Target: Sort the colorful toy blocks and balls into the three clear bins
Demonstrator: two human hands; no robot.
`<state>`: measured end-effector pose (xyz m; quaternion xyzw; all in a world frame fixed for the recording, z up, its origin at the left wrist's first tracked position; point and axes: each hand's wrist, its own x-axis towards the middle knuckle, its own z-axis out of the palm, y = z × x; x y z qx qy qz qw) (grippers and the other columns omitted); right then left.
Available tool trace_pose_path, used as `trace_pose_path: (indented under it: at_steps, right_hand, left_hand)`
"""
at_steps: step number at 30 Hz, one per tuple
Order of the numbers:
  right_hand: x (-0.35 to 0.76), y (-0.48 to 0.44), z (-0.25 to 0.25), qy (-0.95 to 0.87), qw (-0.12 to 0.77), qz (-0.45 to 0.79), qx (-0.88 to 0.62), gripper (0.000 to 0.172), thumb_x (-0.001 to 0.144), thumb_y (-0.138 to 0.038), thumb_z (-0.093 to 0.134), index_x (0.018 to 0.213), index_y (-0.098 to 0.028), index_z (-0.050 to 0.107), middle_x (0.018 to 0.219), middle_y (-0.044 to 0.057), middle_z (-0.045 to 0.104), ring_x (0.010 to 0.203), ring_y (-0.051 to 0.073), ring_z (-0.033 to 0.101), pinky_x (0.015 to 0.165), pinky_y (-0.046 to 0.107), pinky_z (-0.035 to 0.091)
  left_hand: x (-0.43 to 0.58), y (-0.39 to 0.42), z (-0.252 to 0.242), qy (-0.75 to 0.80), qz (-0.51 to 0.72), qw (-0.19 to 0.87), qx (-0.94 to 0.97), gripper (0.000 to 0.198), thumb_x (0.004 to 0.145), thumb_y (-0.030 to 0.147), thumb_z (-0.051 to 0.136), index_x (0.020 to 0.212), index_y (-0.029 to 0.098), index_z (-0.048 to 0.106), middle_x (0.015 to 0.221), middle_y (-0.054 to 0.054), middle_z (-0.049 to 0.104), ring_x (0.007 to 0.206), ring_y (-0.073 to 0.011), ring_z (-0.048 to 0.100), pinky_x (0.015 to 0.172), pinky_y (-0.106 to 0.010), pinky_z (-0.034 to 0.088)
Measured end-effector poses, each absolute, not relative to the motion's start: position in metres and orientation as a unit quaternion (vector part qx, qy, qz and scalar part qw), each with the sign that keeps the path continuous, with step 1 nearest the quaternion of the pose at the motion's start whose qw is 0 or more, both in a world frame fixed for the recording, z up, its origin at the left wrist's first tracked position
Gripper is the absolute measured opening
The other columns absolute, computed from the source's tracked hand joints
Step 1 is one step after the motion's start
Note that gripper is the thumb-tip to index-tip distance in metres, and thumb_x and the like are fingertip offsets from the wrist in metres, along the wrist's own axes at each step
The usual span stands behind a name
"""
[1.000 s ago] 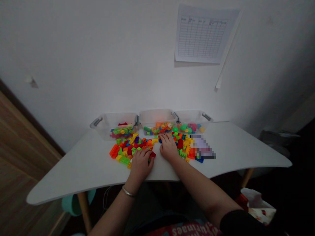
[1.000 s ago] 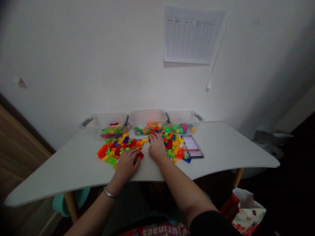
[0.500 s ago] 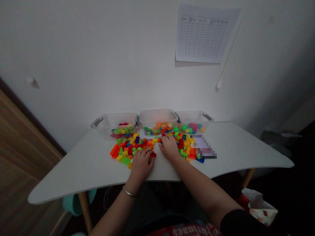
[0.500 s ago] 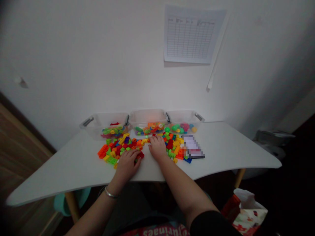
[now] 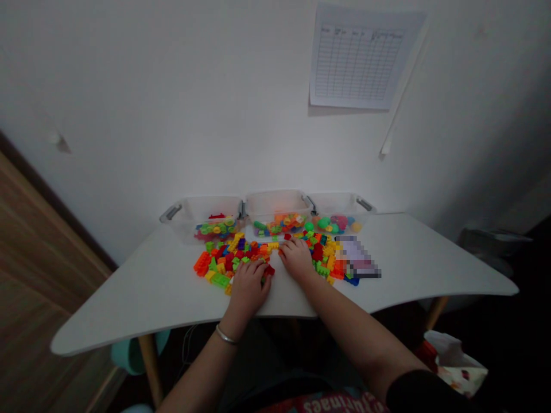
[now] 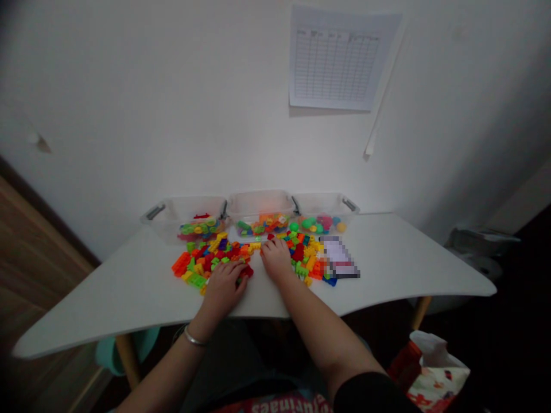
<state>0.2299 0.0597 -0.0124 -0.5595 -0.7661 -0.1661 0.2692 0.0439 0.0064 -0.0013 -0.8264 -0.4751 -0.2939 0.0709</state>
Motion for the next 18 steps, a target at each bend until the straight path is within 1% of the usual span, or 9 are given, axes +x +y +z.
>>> trace_pose_path:
  at_steps: [3,7,11,13,15,18]
  right_hand:
    - [0.228,0.057,-0.010,-0.789,0.261,-0.153,-0.536,0.016,0.089,-0.025,0.058,0.097,-0.020,0.072,0.099,0.008,0.072,0.108,0.026,0.055,0.099,0.039,0.039]
    - [0.226,0.053,-0.006,-0.805,0.258,-0.129,-0.518,0.016,0.088,-0.025,0.060,0.098,-0.021,0.072,0.091,0.006,0.073,0.102,0.024,0.057,0.099,0.038,0.040]
    - [0.226,0.051,-0.006,-0.807,0.256,-0.114,-0.520,0.017,0.087,-0.027,0.061,0.101,-0.021,0.070,0.092,0.006,0.072,0.099,0.024,0.058,0.098,0.038,0.039]
    - [0.225,0.051,-0.007,-0.804,0.261,-0.106,-0.524,0.016,0.087,-0.026,0.061,0.099,-0.021,0.070,0.092,0.006,0.072,0.098,0.024,0.058,0.098,0.038,0.039]
    - [0.226,0.053,-0.004,-0.790,0.288,-0.095,-0.532,0.016,0.087,-0.024,0.060,0.098,-0.020,0.070,0.093,0.007,0.072,0.098,0.024,0.059,0.096,0.037,0.040]
    - [0.233,0.061,0.012,-0.745,0.384,-0.079,-0.540,0.020,0.089,-0.025,0.055,0.103,-0.018,0.068,0.101,0.008,0.071,0.099,0.024,0.058,0.093,0.036,0.041]
  left_hand:
    - [0.044,0.007,-0.002,-0.477,-0.291,0.071,-0.826,0.026,0.087,0.028,0.054,0.108,0.020,0.067,0.115,-0.009,0.069,0.103,-0.0273,0.060,0.097,-0.048,0.044]
    - [0.044,0.007,-0.004,-0.477,-0.290,0.069,-0.827,0.027,0.087,0.028,0.053,0.109,0.020,0.067,0.115,-0.009,0.069,0.103,-0.0272,0.060,0.097,-0.048,0.044]
    - [0.044,0.008,-0.005,-0.477,-0.294,0.066,-0.826,0.027,0.086,0.027,0.054,0.108,0.020,0.067,0.114,-0.009,0.069,0.103,-0.0272,0.060,0.098,-0.048,0.044]
    - [0.044,0.009,-0.005,-0.476,-0.297,0.066,-0.826,0.026,0.086,0.027,0.054,0.108,0.020,0.067,0.115,-0.009,0.069,0.103,-0.0275,0.060,0.098,-0.049,0.044]
    - [0.044,0.009,-0.005,-0.474,-0.299,0.066,-0.825,0.026,0.086,0.027,0.055,0.107,0.020,0.067,0.114,-0.009,0.069,0.103,-0.0276,0.060,0.098,-0.049,0.044]
    - [0.043,0.008,-0.004,-0.474,-0.300,0.066,-0.825,0.024,0.087,0.028,0.055,0.106,0.020,0.068,0.113,-0.009,0.069,0.102,-0.0273,0.060,0.097,-0.049,0.044]
